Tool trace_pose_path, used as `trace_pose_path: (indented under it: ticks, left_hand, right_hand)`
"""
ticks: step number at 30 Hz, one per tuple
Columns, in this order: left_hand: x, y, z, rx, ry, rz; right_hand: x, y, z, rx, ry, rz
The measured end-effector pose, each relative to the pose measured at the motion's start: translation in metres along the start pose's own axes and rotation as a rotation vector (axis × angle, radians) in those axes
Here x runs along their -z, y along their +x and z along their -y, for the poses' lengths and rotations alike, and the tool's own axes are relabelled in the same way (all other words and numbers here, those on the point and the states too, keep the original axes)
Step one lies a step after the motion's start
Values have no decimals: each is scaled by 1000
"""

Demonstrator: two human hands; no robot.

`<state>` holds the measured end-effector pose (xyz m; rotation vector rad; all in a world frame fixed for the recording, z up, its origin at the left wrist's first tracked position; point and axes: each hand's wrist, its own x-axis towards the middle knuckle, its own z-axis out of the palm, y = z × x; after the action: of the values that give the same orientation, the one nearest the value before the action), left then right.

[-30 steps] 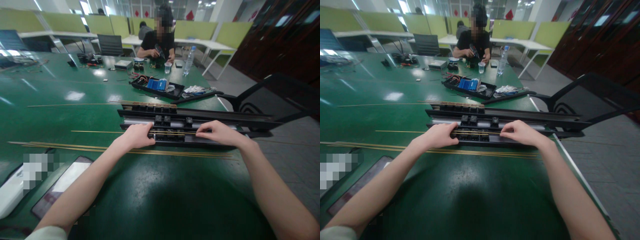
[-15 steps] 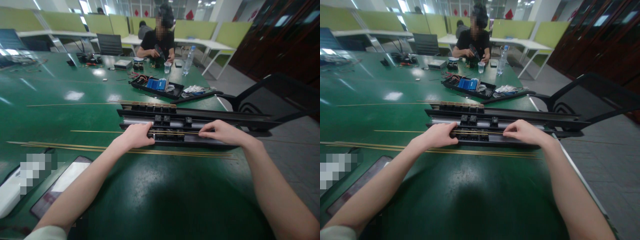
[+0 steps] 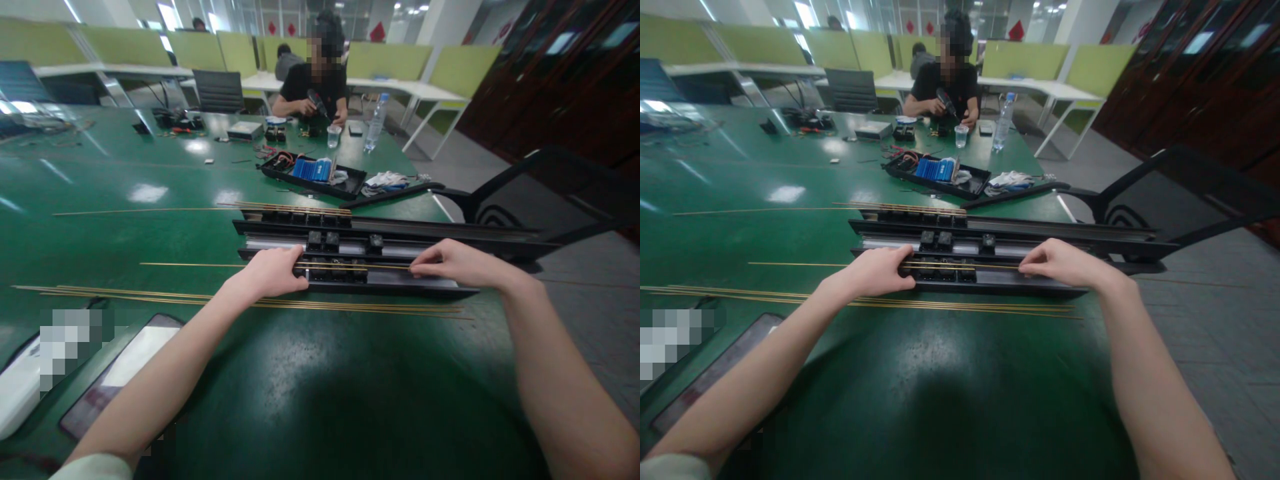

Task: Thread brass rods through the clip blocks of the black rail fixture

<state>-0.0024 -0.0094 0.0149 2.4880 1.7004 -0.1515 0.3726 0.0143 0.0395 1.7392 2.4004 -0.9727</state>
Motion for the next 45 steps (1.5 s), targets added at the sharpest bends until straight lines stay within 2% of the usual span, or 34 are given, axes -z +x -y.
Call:
trace_pose_path:
  ticks: [10, 18, 23, 27, 30, 36, 45]
  left_hand:
    - [-1, 0, 1, -12, 14, -16]
    - [-1, -1, -3, 1, 25, -23]
    - [-1, -1, -4, 17, 44, -9]
    - [-1, -3, -6, 26, 49, -14]
    - [-1, -3, -6, 21, 43, -27]
    - [1, -4, -5, 21, 36, -16]
    - [2, -3, -4, 22, 17, -4]
  right_hand:
    - [8, -5, -13, -31, 0, 43]
    - [12, -6, -34, -66, 35, 5]
    - [16, -12, -36, -127, 35, -20]
    - [15, -12, -24, -132, 16, -120]
    - [8, -7, -6, -77, -13, -196]
    - [-15, 11, 29, 102, 87, -226]
    - [-40, 30, 62, 282, 78, -235]
